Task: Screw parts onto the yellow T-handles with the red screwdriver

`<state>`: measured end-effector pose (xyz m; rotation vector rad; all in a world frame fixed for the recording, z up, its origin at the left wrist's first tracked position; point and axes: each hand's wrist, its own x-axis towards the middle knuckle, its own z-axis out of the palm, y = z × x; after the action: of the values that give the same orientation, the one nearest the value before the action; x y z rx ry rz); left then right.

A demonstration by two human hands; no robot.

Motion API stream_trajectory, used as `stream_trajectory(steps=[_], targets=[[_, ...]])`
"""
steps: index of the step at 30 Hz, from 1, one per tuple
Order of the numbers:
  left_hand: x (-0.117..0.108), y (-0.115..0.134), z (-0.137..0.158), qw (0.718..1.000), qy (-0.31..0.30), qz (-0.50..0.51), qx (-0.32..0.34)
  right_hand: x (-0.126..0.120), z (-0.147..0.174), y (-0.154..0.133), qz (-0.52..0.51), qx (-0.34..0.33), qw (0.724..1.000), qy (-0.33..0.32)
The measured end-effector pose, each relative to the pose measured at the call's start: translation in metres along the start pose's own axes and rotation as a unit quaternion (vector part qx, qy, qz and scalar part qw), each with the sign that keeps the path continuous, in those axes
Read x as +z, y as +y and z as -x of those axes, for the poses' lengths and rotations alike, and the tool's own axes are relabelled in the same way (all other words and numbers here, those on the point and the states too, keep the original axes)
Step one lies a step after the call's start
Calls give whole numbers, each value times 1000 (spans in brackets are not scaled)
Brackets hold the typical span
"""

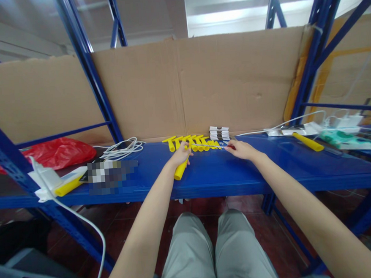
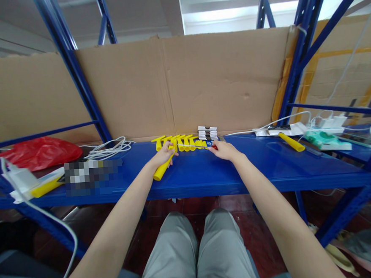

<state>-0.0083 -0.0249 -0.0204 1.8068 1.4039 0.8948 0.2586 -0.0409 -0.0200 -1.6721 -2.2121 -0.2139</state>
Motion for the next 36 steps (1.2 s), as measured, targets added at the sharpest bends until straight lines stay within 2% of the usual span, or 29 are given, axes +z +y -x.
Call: stream_trajectory(steps=[3, 8, 12, 16, 20, 26, 36], targets=[[-1, 1, 1, 1000, -5, 2, 0, 2, -2, 2, -2, -13, 1000, -8], [-1, -4, -3, 1000, -5, 5, 5, 6, -4, 8, -4, -33, 999, 38], [0, -7, -5, 1000, -3, 4, 8, 5, -1, 7, 9, -19, 999, 41], [0, -5, -3, 1000, 2, 1, 5, 4, 1, 2, -7, -1, 1000, 30], [0, -3, -2, 1000, -3, -1, 0, 4, -2, 1, -28, -9, 1000, -3], [0, -4, -2, 1000, -1, -4, 13, 7, -4, 4, -34, -14, 999, 12], [-1, -6, -4, 1000, -5, -6, 12, 11, -6, 8, -80, -8, 996, -28]])
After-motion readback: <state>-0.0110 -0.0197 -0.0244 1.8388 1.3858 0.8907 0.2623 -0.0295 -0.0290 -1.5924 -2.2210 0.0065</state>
